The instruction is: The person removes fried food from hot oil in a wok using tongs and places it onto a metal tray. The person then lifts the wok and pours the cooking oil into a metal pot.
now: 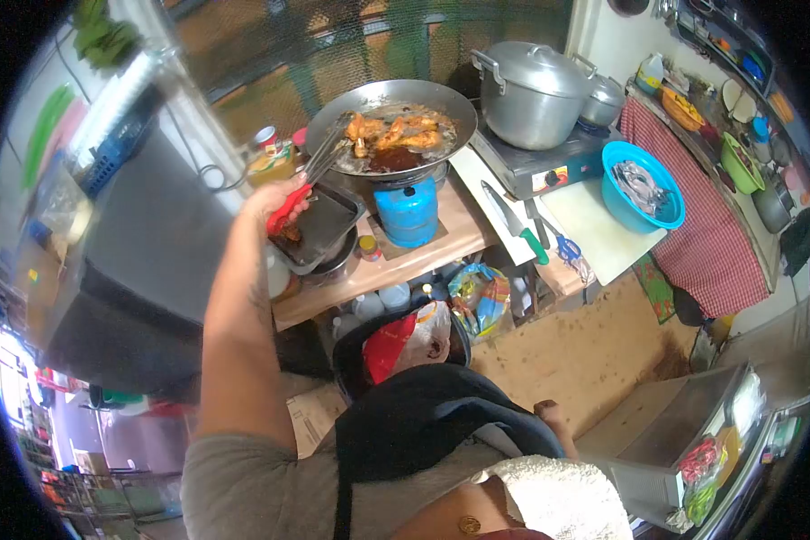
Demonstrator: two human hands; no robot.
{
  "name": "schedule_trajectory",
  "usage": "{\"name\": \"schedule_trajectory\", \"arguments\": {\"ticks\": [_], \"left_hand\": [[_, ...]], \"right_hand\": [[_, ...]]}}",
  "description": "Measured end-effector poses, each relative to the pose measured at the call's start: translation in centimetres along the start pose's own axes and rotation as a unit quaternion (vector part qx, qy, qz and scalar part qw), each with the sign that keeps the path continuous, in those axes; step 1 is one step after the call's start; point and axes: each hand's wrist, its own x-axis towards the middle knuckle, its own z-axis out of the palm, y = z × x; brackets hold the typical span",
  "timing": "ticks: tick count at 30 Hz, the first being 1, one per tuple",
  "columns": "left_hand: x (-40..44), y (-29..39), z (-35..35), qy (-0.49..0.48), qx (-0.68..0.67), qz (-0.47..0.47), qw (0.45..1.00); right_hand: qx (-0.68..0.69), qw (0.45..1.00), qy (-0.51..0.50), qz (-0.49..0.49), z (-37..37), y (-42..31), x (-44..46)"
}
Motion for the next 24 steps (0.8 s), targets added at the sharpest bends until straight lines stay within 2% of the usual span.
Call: {"name": "schedule_trajectory", "arguments": {"ticks": [1, 6, 11, 14, 17, 19, 20, 22, 23, 24], "left_hand": [[0.0, -0.6, 0.0, -0.003, -0.019, 0.015, 1.0], [-2.2, -0.9, 1.2, 0.019, -0.023, 0.02, 0.999], [-3.0, -0.7, 0.7, 0.031, -0.048, 0.067, 0.996], [-5.2, -0.3, -0.3, 0.04, -0.116, 0.106, 0.987], [-7.6, -0.1, -2.3, 0.126, -0.072, 0.107, 0.984], [-8.0, -1.7, -3.8, 0.165, -0.022, 0.109, 0.98], [-8.5, -2.4, -4.2, 0.181, 0.026, 0.102, 0.978], [-8.2, -4.8, -5.4, 0.188, 0.122, 0.107, 0.969], [-8.0, -5.8, -4.9, 0.217, 0.179, 0.077, 0.957], [-8.1, -6.7, -4.0, 0.244, 0.235, 0.047, 0.94]], "right_hand": [[0.034, 0.999, 0.014, 0.01, 0.4, -1.3, -1.4], [-0.039, 0.998, 0.043, 0.033, 1.0, -4.7, -4.3], [-0.128, 0.99, -0.033, -0.052, 0.0, -1.4, -1.0], [-0.157, 0.983, -0.056, -0.079, -0.2, -0.6, 0.7], [-0.211, 0.967, -0.076, -0.124, -0.5, 0.5, 2.5], [-0.302, 0.925, -0.094, -0.209, -0.9, 2.3, 4.4], [-0.361, 0.884, -0.098, -0.279, -1.3, 3.8, 5.7], [-0.503, 0.729, -0.078, -0.457, -2.2, 6.5, 8.5], [-0.559, 0.627, -0.041, -0.541, -2.9, 8.1, 10.1], [-0.559, 0.624, -0.05, -0.544, -3.1, 8.5, 10.7]]}}
